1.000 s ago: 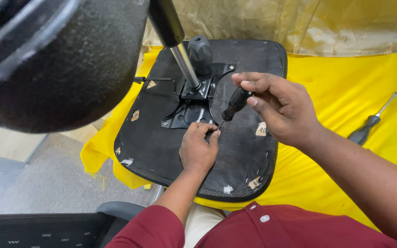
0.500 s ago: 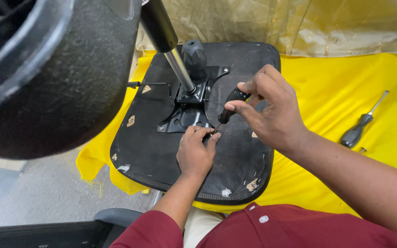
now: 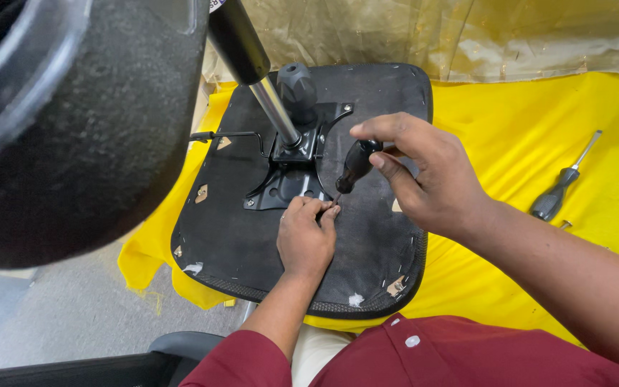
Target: The person uses a screwdriver to remove screws from the underside of an office chair seat, then removes a plastic trim ring and a metal tension spring from the chair base. The removed parts are placed on a yellow protective sheet.
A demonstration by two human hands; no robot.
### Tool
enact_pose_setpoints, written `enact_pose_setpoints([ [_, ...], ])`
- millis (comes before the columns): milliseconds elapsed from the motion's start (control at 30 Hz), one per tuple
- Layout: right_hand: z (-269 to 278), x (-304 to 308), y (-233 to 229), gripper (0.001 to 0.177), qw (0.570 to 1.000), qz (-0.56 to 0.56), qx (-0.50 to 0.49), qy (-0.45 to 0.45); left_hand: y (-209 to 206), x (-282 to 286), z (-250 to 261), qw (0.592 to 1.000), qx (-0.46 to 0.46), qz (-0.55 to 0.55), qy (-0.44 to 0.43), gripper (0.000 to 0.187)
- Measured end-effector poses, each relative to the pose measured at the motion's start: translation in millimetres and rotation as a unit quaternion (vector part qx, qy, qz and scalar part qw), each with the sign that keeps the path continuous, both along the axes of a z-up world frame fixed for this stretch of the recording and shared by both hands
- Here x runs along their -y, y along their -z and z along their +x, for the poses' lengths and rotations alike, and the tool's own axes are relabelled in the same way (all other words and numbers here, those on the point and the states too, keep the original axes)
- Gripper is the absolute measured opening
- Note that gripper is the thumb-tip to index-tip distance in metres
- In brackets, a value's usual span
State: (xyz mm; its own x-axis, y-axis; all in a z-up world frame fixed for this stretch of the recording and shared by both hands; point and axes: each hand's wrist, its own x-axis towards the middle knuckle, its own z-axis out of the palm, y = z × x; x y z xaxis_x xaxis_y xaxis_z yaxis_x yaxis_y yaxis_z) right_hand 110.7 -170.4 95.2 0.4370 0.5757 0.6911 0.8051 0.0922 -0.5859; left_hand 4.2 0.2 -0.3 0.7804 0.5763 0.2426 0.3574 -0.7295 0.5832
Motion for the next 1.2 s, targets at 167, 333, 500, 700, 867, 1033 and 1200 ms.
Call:
enact_pose_setpoints([
  [167,0.1,-0.7,5.4,0.017,1.000,0.014,-0.003,0.017,-0.8,-0.5,-1.0,1.000,0.001,-0.003,0.007,0.016],
  [333,-1.6,2.7,8.4,0.019,0.998,0.013,0.015,0.061,0.7,-0.6,-0.7,1.000,0.014,0.001,0.004,0.015],
  [500,-5.9,4.9,8.5,0.019,0.997,0.004,0.007,0.081,1.2,-1.9,-0.1,1.000,0.012,0.006,0.007,0.015],
  [700,-3.6,8.6,2.4,0.025,0.997,-0.008,-0.011,0.073,0.7,-1.0,-0.2,1.000,0.002,0.004,0.004,0.016],
  [867,-2.6,8.6,-2.0,0.026,0.998,0.004,0.050,0.028,1.5,-0.8,-1.2,1.000,0.004,0.001,0.002,0.016],
  [1033,2.9,4.5,-1.0,0.020,0.999,-0.009,0.024,0.032,1.6,-1.3,-1.4,1.000,0.001,0.005,0.006,0.018],
  [1200,5.4,1.5,5.6,0.017,0.998,0.009,-0.048,0.035,2.3,-2.3,-1.0,1.000,-0.006,0.004,0.004,0.018],
])
